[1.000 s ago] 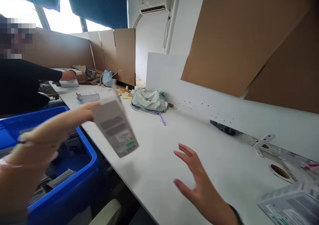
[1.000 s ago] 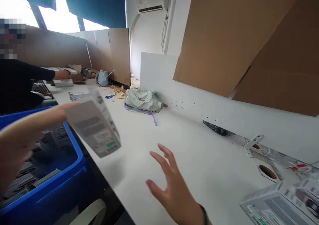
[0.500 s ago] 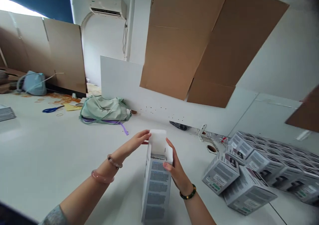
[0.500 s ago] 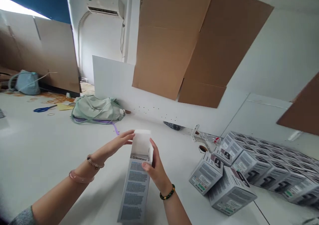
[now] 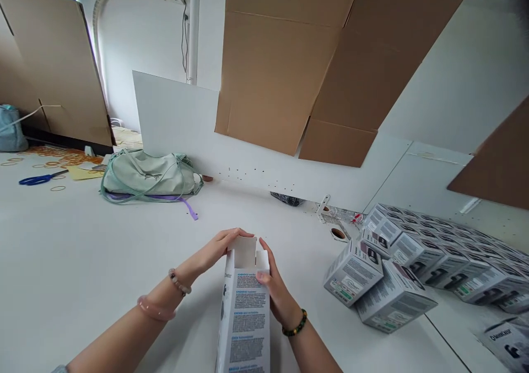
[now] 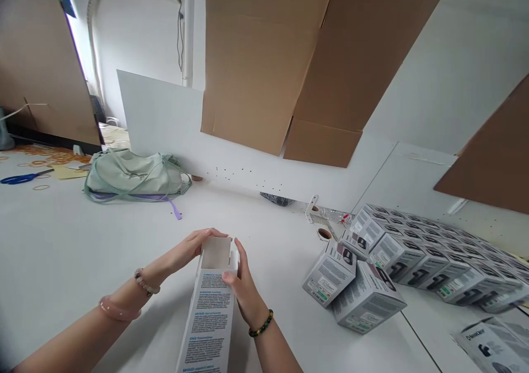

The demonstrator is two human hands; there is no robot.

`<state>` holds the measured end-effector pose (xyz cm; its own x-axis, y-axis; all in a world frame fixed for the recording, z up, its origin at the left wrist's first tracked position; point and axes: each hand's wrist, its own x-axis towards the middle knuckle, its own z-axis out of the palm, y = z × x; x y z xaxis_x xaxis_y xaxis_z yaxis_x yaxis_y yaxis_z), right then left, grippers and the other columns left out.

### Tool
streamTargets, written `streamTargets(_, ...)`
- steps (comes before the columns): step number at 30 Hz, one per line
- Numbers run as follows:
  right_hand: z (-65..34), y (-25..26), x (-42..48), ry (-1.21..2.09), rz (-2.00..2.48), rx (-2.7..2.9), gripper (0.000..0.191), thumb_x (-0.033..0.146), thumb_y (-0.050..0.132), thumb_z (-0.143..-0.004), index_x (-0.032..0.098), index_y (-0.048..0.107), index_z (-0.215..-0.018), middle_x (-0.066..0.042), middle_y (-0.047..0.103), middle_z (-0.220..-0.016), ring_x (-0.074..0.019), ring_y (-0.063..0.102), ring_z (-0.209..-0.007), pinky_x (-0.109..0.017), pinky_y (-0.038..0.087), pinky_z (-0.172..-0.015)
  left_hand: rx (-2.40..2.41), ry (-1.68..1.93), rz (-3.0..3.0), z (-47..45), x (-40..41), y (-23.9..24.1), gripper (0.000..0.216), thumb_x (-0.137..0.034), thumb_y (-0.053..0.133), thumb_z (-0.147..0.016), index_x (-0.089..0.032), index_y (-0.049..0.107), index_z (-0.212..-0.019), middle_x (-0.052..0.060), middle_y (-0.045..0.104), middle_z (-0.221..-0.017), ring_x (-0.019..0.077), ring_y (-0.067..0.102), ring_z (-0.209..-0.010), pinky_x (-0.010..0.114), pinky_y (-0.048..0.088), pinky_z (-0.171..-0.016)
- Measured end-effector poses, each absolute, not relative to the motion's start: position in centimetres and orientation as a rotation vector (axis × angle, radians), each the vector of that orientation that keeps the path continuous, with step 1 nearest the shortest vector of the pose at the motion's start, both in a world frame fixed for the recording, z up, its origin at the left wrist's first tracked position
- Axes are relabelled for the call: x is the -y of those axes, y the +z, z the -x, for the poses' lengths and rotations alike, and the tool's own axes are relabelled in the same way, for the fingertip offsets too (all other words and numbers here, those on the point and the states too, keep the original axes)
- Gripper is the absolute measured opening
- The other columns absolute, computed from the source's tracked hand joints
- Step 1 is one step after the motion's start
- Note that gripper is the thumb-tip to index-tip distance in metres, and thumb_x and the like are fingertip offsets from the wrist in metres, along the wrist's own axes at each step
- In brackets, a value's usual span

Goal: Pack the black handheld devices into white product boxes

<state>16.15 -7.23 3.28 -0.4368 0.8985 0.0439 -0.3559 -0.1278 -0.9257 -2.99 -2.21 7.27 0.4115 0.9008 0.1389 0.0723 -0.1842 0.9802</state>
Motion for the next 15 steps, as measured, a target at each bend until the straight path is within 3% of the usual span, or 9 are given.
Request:
streamTargets(3,-16.01,3.46,7.46,1.727,0.68,1.194,0.097,0.045,0.076,-0.075,0.032,0.015,-0.15,-0.01,0.053,-0.14,-0.0257,0.067,-0.095,-0.048,0.049,-0.093,-0.897,0.959,-1.526,2.73,2.24,7.23,0.038,-0.043,0.051,-0.093,-0.022,0.069,-0.118,0.007,0.07,-0.113,0.0239,0.062,-0.098,0.032,0.049,-0.081)
streamTargets(6,-15.92,3.6,7.59,1.713,0.672,1.208,0.096,0.044,0.075,-0.076,0.033,0.015,-0.151,-0.009,0.053,-0.139,-0.0269,0.066,-0.102,-0.048,0.048,-0.096,-0.847,0.952,-1.442,2.7,2.28,7.02,0.059,-0.039,0.057,-0.091,-0.027,0.042,-0.147,0.005,0.073,-0.101,0.0197,0.064,-0.083,0.032,0.05,-0.076)
streamTargets(8,-15.93,3.64,7.58,1.696,0.671,1.219,0.097,0.045,0.076,-0.076,0.031,0.015,-0.151,-0.009,0.056,-0.136,-0.0285,0.063,-0.11,-0.049,0.047,-0.099,-0.833,0.938,-1.396,2.69,2.38,6.91,0.067,-0.041,0.058,-0.091,-0.026,0.033,-0.151,0.005,0.074,-0.095,0.0193,0.064,-0.078,0.033,0.05,-0.074)
streamTargets(10,-16.04,3.68,7.5,1.69,0.675,1.231,0.099,0.046,0.076,-0.075,0.031,0.014,-0.151,-0.01,0.057,-0.134,-0.0299,0.061,-0.115,-0.05,0.046,-0.1,-0.826,0.932,-1.358,2.64,2.49,6.9,0.07,-0.043,0.057,-0.091,-0.028,0.028,-0.153,0.008,0.074,-0.106,0.0211,0.066,-0.084,0.035,0.051,-0.078)
streamTargets(12,-16.27,3.77,7.37,1.685,0.674,1.249,0.1,0.047,0.076,-0.075,0.032,0.012,-0.152,-0.01,0.056,-0.136,-0.0309,0.059,-0.12,-0.051,0.045,-0.102,-0.796,0.973,-1.302,2.61,2.55,6.96,0.072,-0.045,0.054,-0.094,-0.038,0.016,-0.154,0.008,0.063,-0.133,0.0234,0.064,-0.102,0.038,0.049,-0.088)
streamTargets(15,-16.86,3.94,7.06,1.555,0.655,1.278,0.097,0.047,0.076,-0.076,0.033,0.015,-0.15,-0.009,0.049,-0.145,-0.0303,0.052,-0.129,-0.05,0.042,-0.107,-0.693,1.007,-1.248,2.72,2.49,6.9,0.072,-0.053,0.045,-0.096,-0.049,-0.001,-0.152,0.004,0.025,-0.163,0.0256,0.051,-0.127,0.043,0.041,-0.103)
